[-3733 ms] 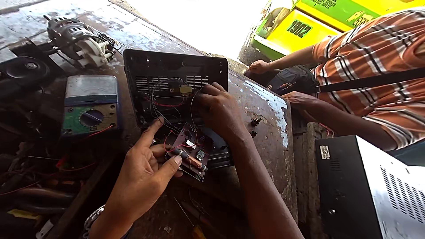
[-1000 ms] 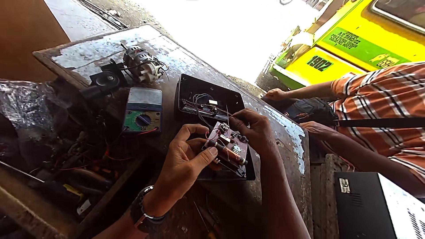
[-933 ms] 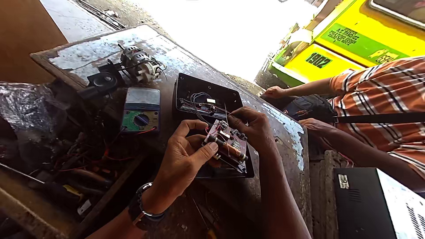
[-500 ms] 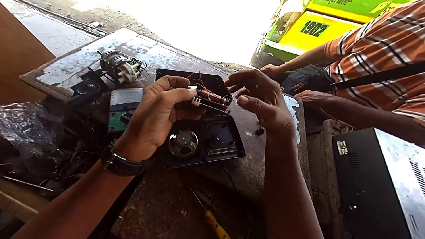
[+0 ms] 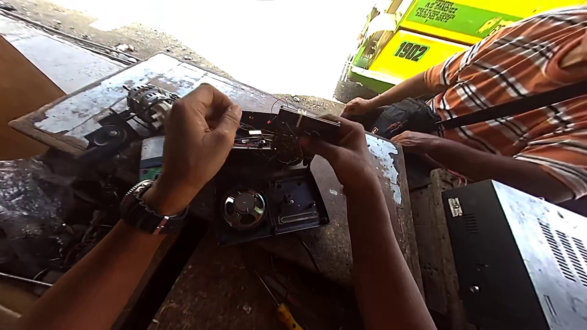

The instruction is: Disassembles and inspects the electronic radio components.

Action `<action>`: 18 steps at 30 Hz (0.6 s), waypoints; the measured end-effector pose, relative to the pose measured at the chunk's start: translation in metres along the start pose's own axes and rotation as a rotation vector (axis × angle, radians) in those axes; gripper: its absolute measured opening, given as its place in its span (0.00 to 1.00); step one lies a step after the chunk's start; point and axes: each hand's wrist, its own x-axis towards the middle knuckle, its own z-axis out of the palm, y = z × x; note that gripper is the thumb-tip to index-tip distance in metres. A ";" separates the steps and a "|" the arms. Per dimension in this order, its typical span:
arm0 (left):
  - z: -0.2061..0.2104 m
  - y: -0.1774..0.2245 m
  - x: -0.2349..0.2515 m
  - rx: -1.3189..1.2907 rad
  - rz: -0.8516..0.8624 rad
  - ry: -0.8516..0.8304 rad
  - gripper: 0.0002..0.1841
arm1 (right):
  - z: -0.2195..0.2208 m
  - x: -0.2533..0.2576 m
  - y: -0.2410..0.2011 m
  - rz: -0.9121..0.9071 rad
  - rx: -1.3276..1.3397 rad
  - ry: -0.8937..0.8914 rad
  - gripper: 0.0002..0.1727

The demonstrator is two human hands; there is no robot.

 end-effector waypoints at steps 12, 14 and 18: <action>-0.003 -0.061 0.015 0.418 0.346 -0.320 0.09 | -0.002 -0.007 -0.008 0.285 0.145 0.090 0.16; 0.000 -0.066 0.015 0.414 0.337 -0.341 0.11 | -0.004 -0.009 -0.009 0.264 0.111 0.047 0.17; 0.001 -0.072 0.017 0.459 0.322 -0.410 0.18 | -0.006 -0.009 -0.009 0.297 0.119 0.050 0.17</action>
